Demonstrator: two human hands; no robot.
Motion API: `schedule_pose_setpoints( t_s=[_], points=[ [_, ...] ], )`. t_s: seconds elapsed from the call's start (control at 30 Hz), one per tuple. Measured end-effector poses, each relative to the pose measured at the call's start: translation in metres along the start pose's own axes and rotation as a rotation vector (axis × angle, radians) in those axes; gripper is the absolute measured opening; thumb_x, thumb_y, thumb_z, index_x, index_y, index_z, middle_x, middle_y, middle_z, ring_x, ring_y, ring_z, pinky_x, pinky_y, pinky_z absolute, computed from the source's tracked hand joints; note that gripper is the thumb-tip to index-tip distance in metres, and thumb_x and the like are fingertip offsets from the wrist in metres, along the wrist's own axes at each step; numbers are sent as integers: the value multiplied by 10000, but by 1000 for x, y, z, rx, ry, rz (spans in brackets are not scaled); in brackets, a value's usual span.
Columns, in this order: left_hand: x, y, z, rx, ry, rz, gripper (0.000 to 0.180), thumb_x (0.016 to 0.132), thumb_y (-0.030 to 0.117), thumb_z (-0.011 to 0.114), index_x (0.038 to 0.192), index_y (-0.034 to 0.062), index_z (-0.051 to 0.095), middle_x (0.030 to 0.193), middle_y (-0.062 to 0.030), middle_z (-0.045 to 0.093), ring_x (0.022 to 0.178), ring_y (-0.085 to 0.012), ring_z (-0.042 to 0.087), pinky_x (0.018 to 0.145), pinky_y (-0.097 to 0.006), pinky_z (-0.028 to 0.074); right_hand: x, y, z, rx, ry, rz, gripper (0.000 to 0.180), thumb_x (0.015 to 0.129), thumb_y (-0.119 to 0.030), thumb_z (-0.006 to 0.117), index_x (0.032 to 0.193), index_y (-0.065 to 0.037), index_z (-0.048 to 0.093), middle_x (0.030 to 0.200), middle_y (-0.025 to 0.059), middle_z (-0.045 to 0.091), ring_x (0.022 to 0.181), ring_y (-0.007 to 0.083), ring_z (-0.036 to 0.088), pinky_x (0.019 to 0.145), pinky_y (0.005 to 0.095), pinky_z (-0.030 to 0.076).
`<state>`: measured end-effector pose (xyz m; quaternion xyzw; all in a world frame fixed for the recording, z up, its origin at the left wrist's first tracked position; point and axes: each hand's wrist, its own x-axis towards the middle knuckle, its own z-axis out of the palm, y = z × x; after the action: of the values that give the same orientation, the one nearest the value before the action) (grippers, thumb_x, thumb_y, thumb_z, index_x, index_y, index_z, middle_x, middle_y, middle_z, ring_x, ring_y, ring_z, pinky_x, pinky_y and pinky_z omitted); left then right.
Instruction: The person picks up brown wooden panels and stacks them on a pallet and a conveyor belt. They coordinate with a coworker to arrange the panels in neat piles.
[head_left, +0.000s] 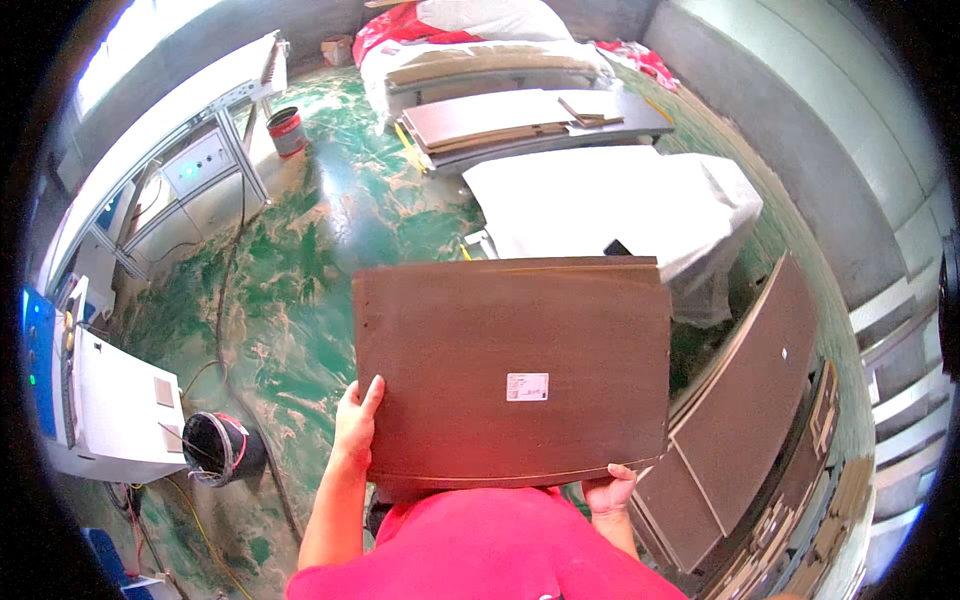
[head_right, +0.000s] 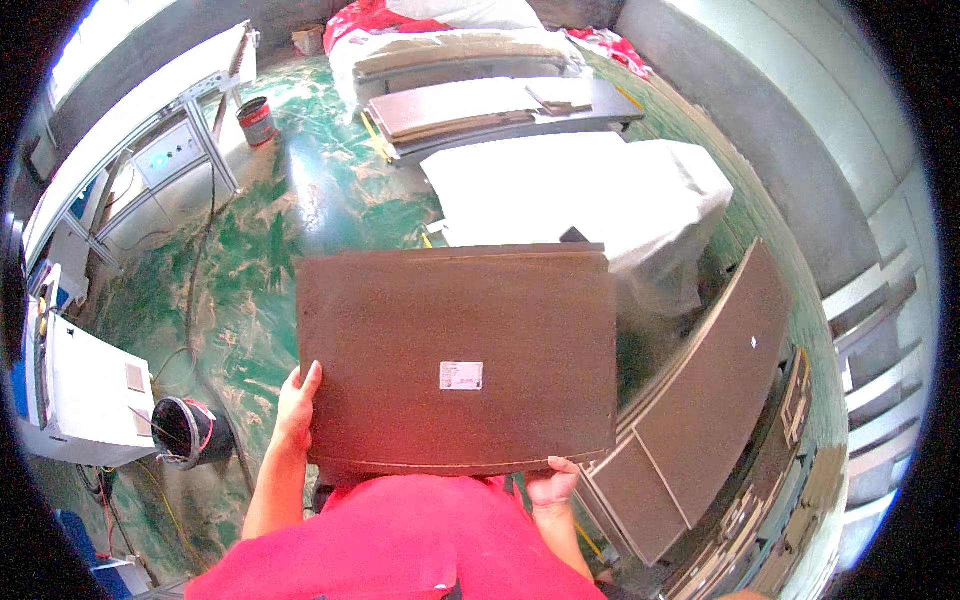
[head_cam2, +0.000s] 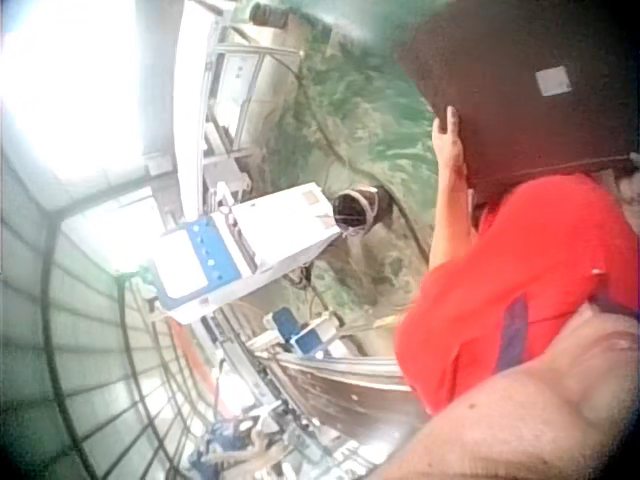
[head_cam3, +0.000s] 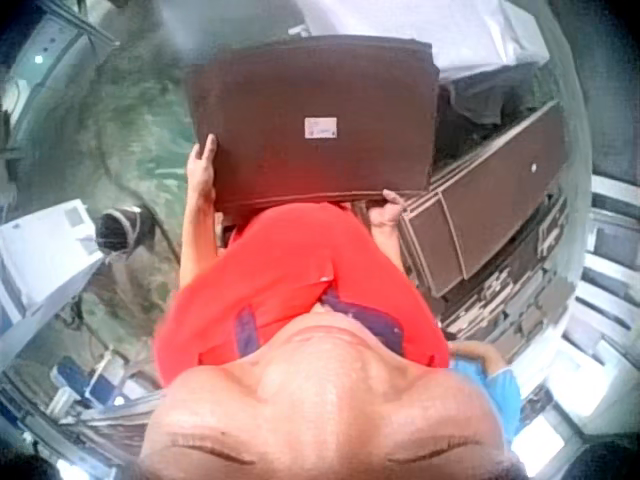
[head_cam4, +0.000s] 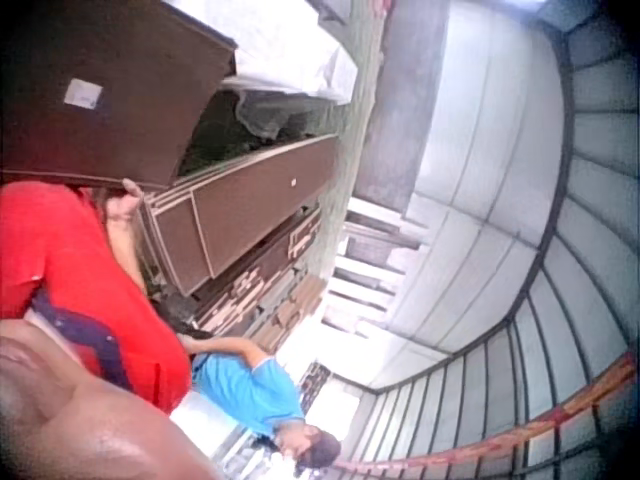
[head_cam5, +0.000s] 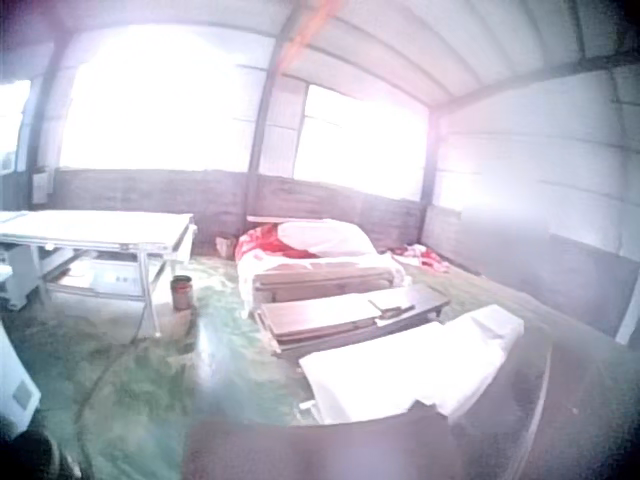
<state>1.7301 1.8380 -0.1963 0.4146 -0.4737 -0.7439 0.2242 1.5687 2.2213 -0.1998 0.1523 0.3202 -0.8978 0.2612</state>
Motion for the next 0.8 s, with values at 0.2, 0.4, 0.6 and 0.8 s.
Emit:
schedule_pose_setpoints(
  t_s=[0.2, 0.4, 0.6, 0.8],
  points=[
    [78, 41, -55, -35, 141, -9, 547, 938, 442, 619, 1281, 22, 550, 1249, -71, 594, 1152, -202, 514, 1030, -380, 364, 127, 58, 77, -36, -50, 252, 615, 617, -88, 593, 1227, -21, 557, 1194, 110, 633, 1123, 330, 582, 1019, 446, 451],
    [182, 101, -94, 33, 480, -71, 562, 941, 433, 623, 1286, 4, 515, 1250, -83, 591, 1142, -218, 545, 987, -397, 439, 259, 150, 178, -21, -45, 418, 479, 625, -85, 600, 1092, 26, 615, 1106, 138, 668, 1046, 315, 614, 972, 433, 458],
    [336, 173, -115, -58, 398, -3, 708, 907, 509, 635, 1350, -11, 451, 1327, -109, 543, 1184, -250, 536, 1007, -407, 436, 425, 218, 281, 28, -15, 485, 50, 653, -32, 608, 699, -28, 628, 748, 92, 675, 766, 256, 633, 838, 382, 480],
    [489, 253, -97, -124, 378, 8, 697, 914, 510, 624, 1357, 1, 453, 1336, -104, 536, 1178, -258, 540, 1015, -412, 432, 546, 221, 423, -4, -83, 452, 220, 663, 3, 609, 876, -3, 664, 895, 110, 696, 856, 273, 650, 884, 398, 488]
  ],
)
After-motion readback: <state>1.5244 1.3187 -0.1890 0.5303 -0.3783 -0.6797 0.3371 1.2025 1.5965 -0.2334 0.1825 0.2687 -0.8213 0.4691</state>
